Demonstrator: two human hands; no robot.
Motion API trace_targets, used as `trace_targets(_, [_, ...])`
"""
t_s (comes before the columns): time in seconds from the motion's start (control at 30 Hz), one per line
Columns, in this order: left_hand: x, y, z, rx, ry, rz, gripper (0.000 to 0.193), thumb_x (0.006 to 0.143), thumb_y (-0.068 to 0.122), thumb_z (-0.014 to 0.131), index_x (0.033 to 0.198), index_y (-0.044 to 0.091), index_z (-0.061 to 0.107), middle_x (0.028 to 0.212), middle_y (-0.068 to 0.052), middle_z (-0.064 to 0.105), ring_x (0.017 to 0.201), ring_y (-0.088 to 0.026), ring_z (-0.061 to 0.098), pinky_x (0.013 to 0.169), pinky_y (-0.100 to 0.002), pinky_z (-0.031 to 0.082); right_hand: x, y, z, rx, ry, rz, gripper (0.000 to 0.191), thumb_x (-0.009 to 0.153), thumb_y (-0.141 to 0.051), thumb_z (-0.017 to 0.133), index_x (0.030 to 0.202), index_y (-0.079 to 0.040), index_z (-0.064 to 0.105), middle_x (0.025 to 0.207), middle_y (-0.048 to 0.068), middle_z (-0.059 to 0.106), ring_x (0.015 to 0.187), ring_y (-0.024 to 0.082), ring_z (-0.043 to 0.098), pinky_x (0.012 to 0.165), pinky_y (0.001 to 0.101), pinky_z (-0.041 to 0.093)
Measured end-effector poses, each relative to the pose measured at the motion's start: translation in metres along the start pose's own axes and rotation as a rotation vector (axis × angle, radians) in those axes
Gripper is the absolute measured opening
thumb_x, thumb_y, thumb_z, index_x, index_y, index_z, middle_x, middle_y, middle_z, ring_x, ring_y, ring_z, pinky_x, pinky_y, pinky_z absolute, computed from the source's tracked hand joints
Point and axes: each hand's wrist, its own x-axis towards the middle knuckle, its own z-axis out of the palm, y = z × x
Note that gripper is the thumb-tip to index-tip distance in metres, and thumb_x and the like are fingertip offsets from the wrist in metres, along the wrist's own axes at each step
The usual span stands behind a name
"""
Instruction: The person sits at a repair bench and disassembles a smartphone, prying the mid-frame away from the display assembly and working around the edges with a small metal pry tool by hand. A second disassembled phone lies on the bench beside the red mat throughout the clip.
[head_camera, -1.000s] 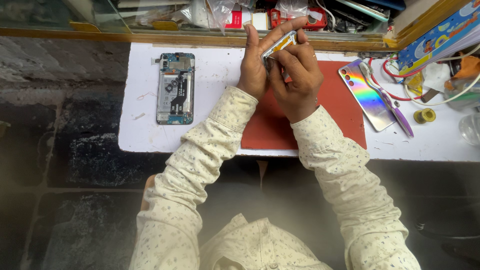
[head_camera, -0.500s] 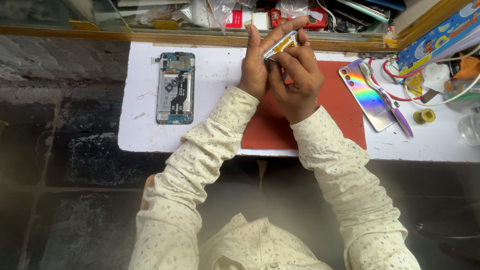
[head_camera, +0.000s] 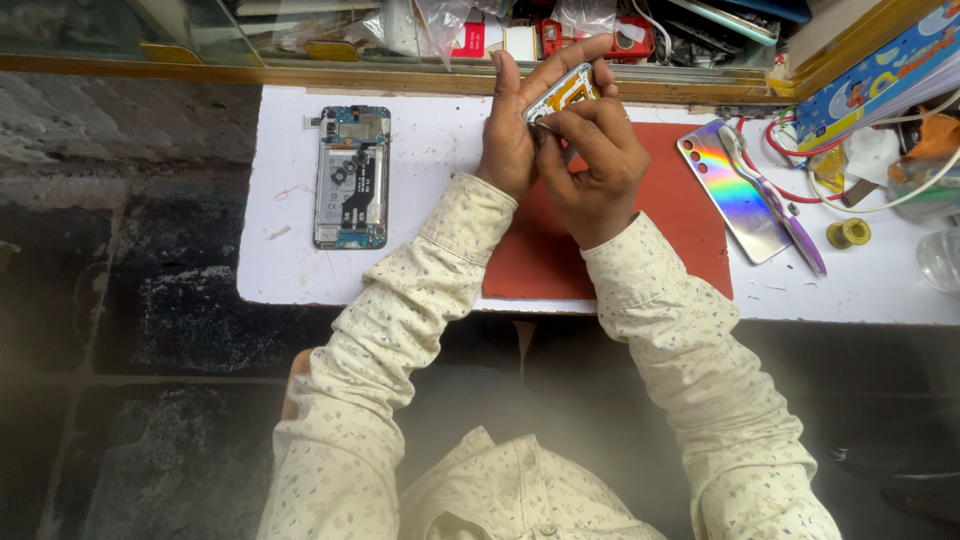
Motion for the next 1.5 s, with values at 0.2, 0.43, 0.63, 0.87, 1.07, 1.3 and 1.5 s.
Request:
trace_targets(0.2, [0.000, -0.002, 0.001, -0.005, 0.008, 0.001, 0.102, 0.098, 0.082, 0.024, 0.152, -0.002, 0.044, 0.121, -0.010, 0.060, 0.114, -0.019, 0.058, 0.106, -0.030, 0.049, -0.002, -0.004, 0.006, -0.029, 0.042, 0.050, 0.015, 0.092, 0.008, 0.073, 0.104, 0.001, 0.072, 0.099, 0.008, 0.066, 0.088, 0.019, 0.070, 0.079, 0.0302, 0.058])
trace_targets(0.43, [0.000, -0.002, 0.001, 0.014, 0.017, 0.005, 0.104, 0.098, 0.083, 0.025, 0.154, -0.003, 0.043, 0.121, -0.011, 0.060, 0.116, -0.020, 0.057, 0.107, -0.030, 0.048, -0.001, -0.005, 0.007, -0.007, 0.043, 0.073, 0.014, 0.093, 0.008, 0.072, 0.105, 0.002, 0.071, 0.099, 0.009, 0.066, 0.088, 0.019, 0.070, 0.078, 0.0301, 0.058])
trace_targets(0.63, [0.000, -0.003, 0.000, -0.001, 0.026, -0.003, 0.106, 0.097, 0.083, 0.025, 0.157, -0.003, 0.042, 0.122, -0.011, 0.060, 0.118, -0.020, 0.057, 0.107, -0.030, 0.049, -0.002, -0.007, 0.007, -0.012, 0.044, 0.082, 0.014, 0.094, 0.007, 0.072, 0.107, 0.003, 0.070, 0.101, 0.010, 0.066, 0.090, 0.021, 0.070, 0.078, 0.0307, 0.058])
trace_targets(0.87, [0.001, -0.003, -0.002, 0.009, 0.023, 0.001, 0.104, 0.098, 0.083, 0.026, 0.154, -0.003, 0.043, 0.122, -0.012, 0.060, 0.116, -0.020, 0.057, 0.105, -0.030, 0.050, -0.003, -0.009, 0.007, -0.027, 0.041, 0.090, 0.013, 0.094, 0.007, 0.071, 0.107, 0.003, 0.070, 0.102, 0.011, 0.067, 0.091, 0.021, 0.070, 0.079, 0.0311, 0.058])
trace_targets(1.07, [0.000, -0.003, -0.005, 0.044, 0.034, -0.003, 0.105, 0.098, 0.082, 0.025, 0.157, -0.003, 0.043, 0.123, -0.012, 0.060, 0.117, -0.020, 0.057, 0.107, -0.030, 0.049, 0.000, -0.009, 0.008, 0.004, 0.037, 0.099, 0.012, 0.094, 0.007, 0.071, 0.105, 0.004, 0.069, 0.100, 0.011, 0.066, 0.087, 0.020, 0.070, 0.077, 0.0301, 0.058])
trace_targets(1.3, [0.002, -0.006, -0.017, -0.028, 0.012, 0.023, 0.097, 0.106, 0.078, 0.022, 0.152, -0.004, 0.047, 0.124, -0.012, 0.064, 0.111, -0.020, 0.061, 0.099, -0.033, 0.051, -0.001, 0.014, -0.006, 0.397, 0.091, 0.303, 0.006, 0.099, 0.002, 0.064, 0.105, 0.004, 0.066, 0.105, 0.007, 0.062, 0.081, 0.016, 0.069, 0.078, 0.0272, 0.056])
trace_targets(1.5, [0.009, -0.008, -0.027, -0.005, -0.024, 0.103, 0.093, 0.108, 0.075, 0.021, 0.150, -0.003, 0.050, 0.134, -0.017, 0.066, 0.126, -0.022, 0.062, 0.113, -0.036, 0.051, -0.008, 0.049, -0.029, 0.263, 0.032, 0.323, 0.004, 0.112, 0.001, 0.064, 0.113, 0.002, 0.060, 0.109, 0.004, 0.066, 0.094, 0.012, 0.061, 0.088, 0.0250, 0.053])
